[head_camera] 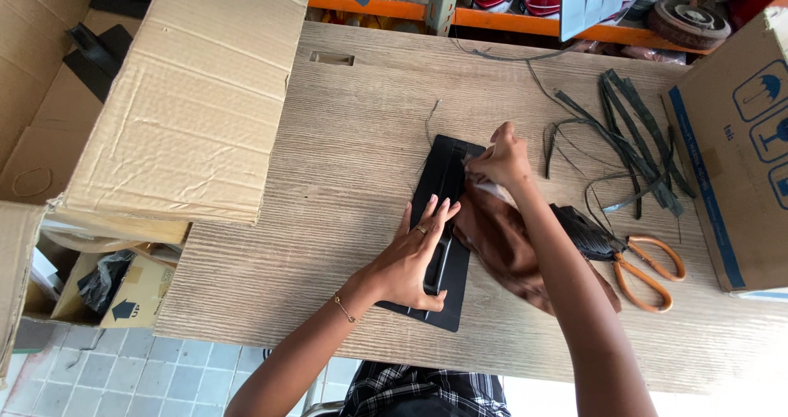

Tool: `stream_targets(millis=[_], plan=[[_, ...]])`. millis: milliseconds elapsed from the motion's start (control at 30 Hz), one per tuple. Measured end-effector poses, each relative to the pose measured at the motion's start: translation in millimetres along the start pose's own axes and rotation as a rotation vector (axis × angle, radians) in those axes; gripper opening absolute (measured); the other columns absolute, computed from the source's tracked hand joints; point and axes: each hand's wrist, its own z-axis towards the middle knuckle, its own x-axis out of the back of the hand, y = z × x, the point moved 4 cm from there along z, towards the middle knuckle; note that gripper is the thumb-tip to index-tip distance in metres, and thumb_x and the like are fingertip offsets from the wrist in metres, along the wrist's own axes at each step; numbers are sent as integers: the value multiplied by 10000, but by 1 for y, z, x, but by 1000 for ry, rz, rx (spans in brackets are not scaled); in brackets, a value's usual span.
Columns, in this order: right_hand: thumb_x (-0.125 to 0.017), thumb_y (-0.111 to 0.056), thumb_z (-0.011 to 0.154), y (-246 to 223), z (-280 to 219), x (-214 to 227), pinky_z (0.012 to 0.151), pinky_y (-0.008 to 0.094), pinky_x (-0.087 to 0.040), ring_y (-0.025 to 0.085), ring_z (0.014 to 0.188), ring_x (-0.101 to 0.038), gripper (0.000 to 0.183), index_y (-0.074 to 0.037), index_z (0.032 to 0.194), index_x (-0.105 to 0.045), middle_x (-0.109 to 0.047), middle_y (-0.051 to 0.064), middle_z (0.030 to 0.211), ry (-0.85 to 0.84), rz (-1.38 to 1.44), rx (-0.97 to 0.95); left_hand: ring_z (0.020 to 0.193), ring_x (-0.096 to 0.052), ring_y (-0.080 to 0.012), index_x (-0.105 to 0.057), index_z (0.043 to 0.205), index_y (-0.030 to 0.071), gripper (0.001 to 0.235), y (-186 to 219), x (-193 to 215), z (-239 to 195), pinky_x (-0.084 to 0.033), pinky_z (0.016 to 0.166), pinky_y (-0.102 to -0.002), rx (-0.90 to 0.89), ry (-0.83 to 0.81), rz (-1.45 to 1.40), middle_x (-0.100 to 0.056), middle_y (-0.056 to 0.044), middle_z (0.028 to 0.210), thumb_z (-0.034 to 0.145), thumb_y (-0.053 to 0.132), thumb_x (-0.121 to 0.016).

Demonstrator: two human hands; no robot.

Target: The person is seen taking black plastic parts out of a box and then assembling them on a table, including threading a wire or string through a plastic guide.

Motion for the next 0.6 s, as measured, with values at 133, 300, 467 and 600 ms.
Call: stream_targets(millis=[133,300,467,600], plan=[[-974,-123,626,-3,18,3,607,309,-619,254,695,-738,663,7,1003,-445,-702,193,783,74,-154,6,1574,32,-430,132,1571,-24,1434,1,2,1,35,1234,-665,13,-10,5,-104,-217,1700,614,403,-848],[-933,-121,691,5,36,-5,638,317,-612,222,701,-756,594,-13,1003,-439,-723,144,754,219,-26,-22,1581,21,-433,120,1570,-59,1418,0,1,-1,43,1240,-661,-9,9,19,-134,-245,1686,632,419,-831],[-837,-7,751,-11,14,-21,646,346,-612,263,715,-768,490,-5,1049,-449,-752,114,772,361,-123,272,1582,-3,-430,107,1570,-65,1398,-2,0,0,32,1244,-655,5,18,39,-130,-258,1685,648,445,-811],[-722,78,901,-13,-20,-23,623,396,-576,348,751,-723,345,16,1082,-435,-714,187,883,578,-190,678,1581,-25,-419,99,1572,-64,1384,2,1,-2,25,1245,-648,17,35,58,-127,-260,1690,656,452,-800]])
